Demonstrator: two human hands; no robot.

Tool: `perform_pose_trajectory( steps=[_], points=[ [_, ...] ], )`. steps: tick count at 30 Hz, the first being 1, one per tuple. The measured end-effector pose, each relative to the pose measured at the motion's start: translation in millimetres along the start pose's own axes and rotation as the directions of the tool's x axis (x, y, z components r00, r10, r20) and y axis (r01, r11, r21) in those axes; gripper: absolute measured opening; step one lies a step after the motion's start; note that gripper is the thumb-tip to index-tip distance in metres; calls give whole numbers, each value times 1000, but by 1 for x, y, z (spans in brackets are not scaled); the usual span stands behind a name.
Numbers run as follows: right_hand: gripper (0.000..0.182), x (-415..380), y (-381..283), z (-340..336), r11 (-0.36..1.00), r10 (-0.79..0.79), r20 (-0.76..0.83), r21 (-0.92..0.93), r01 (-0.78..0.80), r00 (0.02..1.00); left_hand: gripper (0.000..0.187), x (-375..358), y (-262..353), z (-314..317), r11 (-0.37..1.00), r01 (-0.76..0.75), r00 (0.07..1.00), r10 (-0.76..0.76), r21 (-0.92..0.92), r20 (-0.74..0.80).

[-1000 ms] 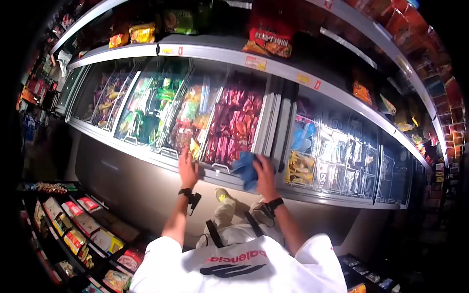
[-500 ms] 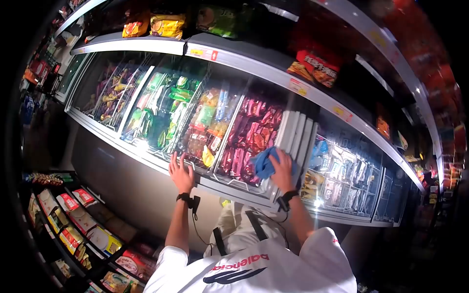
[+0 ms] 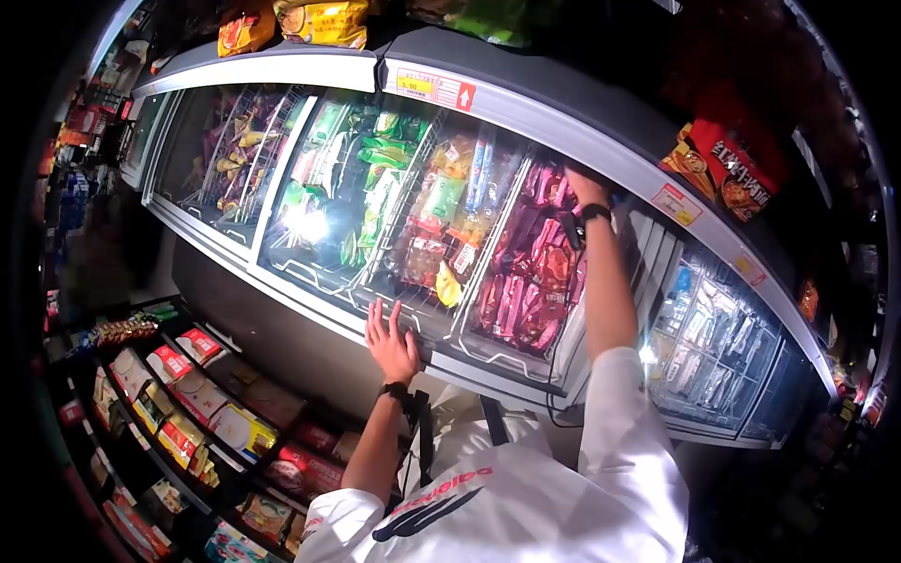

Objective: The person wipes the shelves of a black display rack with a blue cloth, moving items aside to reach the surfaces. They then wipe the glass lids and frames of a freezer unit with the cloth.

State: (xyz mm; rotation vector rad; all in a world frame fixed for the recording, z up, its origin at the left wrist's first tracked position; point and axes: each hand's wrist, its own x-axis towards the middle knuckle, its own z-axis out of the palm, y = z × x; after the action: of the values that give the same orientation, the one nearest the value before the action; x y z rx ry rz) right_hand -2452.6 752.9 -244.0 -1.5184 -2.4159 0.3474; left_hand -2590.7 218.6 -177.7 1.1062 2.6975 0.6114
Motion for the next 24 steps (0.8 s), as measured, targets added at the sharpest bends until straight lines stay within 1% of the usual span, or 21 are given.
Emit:
perform_pose_trajectory(
  steps=[1,2,3,4,5,6,7,9,10,11,13,14,15,17,18,19,21,22,23,24],
  points=[
    [65,13,-20,19,997,-78,83,27,76,994,64,1,0,1,1000,-2,1000,2,4,-2],
    [61,16,-61,18,998,-54,202,48,45,978,64,3,0,1,1000,-7,1000,7,2,-7],
    [60,-1,-114,1,948,-3,181,315,-56,983,64,2,1,1,1000,-7,1000,7,-1,-9],
    [58,-3,-153,-5,996,51,449,38,-76,892,64,-3,0,0,1000,-5,1000,5,6,-2],
    [59,-25,-198,-23,998,45,449,-61,-19,892,64,-3,0,1,1000,-8,1000,8,10,-4],
    [64,-60,-218,-10,984,-178,154,4,179,972,64,0,0,3,1000,-15,1000,15,11,-14],
    [71,-102,-230,6,925,-374,-163,1,379,913,65,-1,1,3,1000,-14,1000,14,6,-19],
    [82,-175,-252,11,882,-413,-44,229,411,910,65,-3,-2,5,1000,-25,999,25,1,-30],
    [78,-210,-260,0,872,-419,-10,273,405,908,67,-5,-5,7,1000,-21,1000,21,12,-21],
    [74,-247,-265,-9,862,-427,32,316,397,903,61,-4,-2,2,999,-33,999,32,-10,-14],
    [69,-313,-264,-30,850,-435,97,373,372,895,55,-11,-17,12,997,-81,996,82,8,-22],
    [69,-342,-262,-41,861,-421,145,374,345,895,51,-10,-14,12,996,-78,996,76,-46,-50],
    [69,-369,-256,-53,872,-408,191,371,319,893,56,-12,-17,8,996,-91,996,91,-13,7],
    [68,-413,-228,-66,902,-403,242,268,338,883,64,-9,-6,-24,988,-138,986,143,-65,80],
    [68,-424,-213,-77,923,-375,262,193,332,889,71,-9,-15,-28,979,-198,973,203,-54,108],
    [67,-433,-196,-89,937,-348,282,119,327,894,69,-11,-31,-22,958,-221,970,235,-185,57],
    [64,-442,-158,-105,970,-230,201,-27,240,952,63,-5,-70,-44,910,-322,912,372,-262,172],
    [63,-441,-131,-102,974,-141,137,-156,162,980,57,-3,-93,-58,880,-369,884,431,-298,180],
    [62,-433,-102,-94,961,-66,60,-263,80,996,49,-10,-115,-67,864,-318,919,382,-392,97],
    [60,-419,-71,-87,952,-34,-15,-306,28,999,46,-19,-136,-90,881,-265,947,315,-391,67]
  ],
)
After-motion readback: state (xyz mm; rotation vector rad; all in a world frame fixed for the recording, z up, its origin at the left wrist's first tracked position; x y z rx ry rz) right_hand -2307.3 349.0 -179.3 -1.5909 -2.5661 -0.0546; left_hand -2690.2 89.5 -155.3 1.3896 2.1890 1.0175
